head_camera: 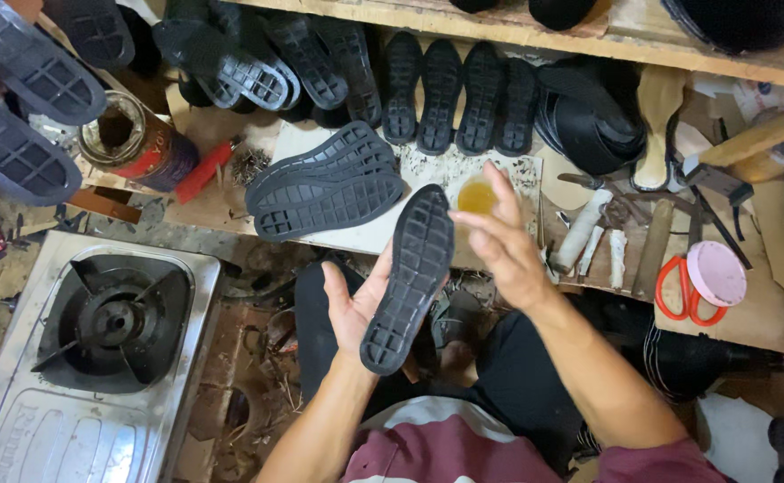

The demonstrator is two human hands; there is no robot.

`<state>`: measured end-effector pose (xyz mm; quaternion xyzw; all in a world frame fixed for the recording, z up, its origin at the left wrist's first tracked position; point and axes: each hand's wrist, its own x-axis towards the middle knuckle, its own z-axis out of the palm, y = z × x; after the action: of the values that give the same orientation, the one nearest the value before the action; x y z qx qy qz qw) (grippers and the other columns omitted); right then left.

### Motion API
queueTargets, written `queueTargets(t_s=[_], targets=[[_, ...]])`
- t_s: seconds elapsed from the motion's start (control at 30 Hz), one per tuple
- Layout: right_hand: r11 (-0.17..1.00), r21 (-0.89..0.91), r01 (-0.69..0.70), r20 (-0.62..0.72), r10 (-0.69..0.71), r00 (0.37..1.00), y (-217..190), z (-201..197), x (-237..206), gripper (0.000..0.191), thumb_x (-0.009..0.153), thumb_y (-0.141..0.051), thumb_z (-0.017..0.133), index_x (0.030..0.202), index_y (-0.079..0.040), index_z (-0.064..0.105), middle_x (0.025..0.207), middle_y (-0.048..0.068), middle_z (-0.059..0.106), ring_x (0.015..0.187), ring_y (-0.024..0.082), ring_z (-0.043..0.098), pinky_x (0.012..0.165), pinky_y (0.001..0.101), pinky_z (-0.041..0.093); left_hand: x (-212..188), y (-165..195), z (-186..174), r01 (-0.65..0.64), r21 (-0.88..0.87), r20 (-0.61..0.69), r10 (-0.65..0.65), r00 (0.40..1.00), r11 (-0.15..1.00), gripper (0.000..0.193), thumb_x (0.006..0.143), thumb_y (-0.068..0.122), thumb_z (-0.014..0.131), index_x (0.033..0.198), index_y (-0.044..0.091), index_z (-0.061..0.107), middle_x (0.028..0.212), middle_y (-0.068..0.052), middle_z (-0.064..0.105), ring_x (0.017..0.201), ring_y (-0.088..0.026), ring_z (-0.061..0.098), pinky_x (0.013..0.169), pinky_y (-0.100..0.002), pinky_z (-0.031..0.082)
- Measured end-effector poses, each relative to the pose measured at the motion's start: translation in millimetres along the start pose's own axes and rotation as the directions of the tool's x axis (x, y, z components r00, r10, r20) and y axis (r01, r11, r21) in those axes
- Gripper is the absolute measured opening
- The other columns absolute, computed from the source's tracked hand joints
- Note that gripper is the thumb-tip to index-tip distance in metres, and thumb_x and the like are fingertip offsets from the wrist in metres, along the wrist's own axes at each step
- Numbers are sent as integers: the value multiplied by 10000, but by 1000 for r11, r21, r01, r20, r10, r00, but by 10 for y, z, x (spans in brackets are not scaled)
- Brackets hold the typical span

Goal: The person repeatedly picks up black shoe soles, dips fingers into a container of yellow liquid, and rubs the liquid onto the sole surface. The person handles the soles one at a time, turning them over and applying the liquid to different areas before placing them back on the shelf.

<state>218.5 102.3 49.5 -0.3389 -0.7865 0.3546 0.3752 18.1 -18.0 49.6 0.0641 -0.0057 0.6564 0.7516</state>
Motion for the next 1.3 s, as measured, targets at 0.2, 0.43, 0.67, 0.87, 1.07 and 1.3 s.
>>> queueTargets(t_s=[0.2, 0.43, 0.67, 0.87, 1.07, 1.3], targets=[[961, -172, 217, 53, -211, 976, -508, 378, -433, 536, 1064, -516, 458, 1249, -103, 744, 1711, 245, 139, 1623, 444, -5, 1314, 588, 33, 138, 13, -51, 5, -100, 9, -4, 1000, 995, 1151, 902, 853, 392, 1673, 17, 213, 1618, -200, 415, 1434, -313, 487, 1216, -427, 391], [957, -239, 167, -47, -183, 982, -467, 325, -349, 465, 1083, -444, 457, 1292, -137, 737, 1701, 283, 189, 1605, 501, 31, 1308, 632, 15, 214, -67, -62, 23, -116, 103, -11, 995, 993, 1117, 953, 844, 364, 1701, 28, 213, 1631, -201, 425, 1435, -311, 507, 1210, -435, 399], [781, -337, 526, 165, -501, 850, -591, 376, -557, 366, 992, -460, 596, 1205, -202, 746, 1607, 164, 371, 1555, 486, 146, 1277, 651, 76, 303, -43, -64, -34, -45, 72, 37, 997, 998, 1104, 952, 832, 348, 1685, 17, 217, 1613, -197, 433, 1438, -310, 490, 1240, -427, 372], [847, -325, 421, 132, -400, 907, -692, 436, -533, 446, 1013, -442, 576, 1225, -97, 762, 1574, 233, 396, 1542, 522, 199, 1247, 663, 202, 400, -66, -89, -50, -71, 98, 57, 994, 996, 1044, 992, 807, 348, 1689, 40, 218, 1617, -183, 434, 1442, -306, 479, 1235, -425, 364], [975, -185, 124, 1, -126, 992, -763, 319, -653, 347, 996, -331, 620, 1228, -90, 712, 1549, 207, 453, 1447, 383, 477, 1199, 501, 404, 418, -60, -39, -201, 267, -30, 216, 976, 942, 1041, 953, 774, 379, 1679, 52, 190, 1646, -153, 371, 1459, -277, 425, 1237, -415, 333], [865, 436, -248, -73, 309, 948, -569, 433, -556, 658, 907, -67, 728, 1500, -41, 444, 1574, 129, 372, 1273, 259, 563, 1042, 384, 529, 356, -376, 106, -314, 675, 134, 308, 942, 667, 1087, 970, 791, 409, 1673, 9, 134, 1722, -170, 250, 1578, -289, 298, 1295, -413, 244]])
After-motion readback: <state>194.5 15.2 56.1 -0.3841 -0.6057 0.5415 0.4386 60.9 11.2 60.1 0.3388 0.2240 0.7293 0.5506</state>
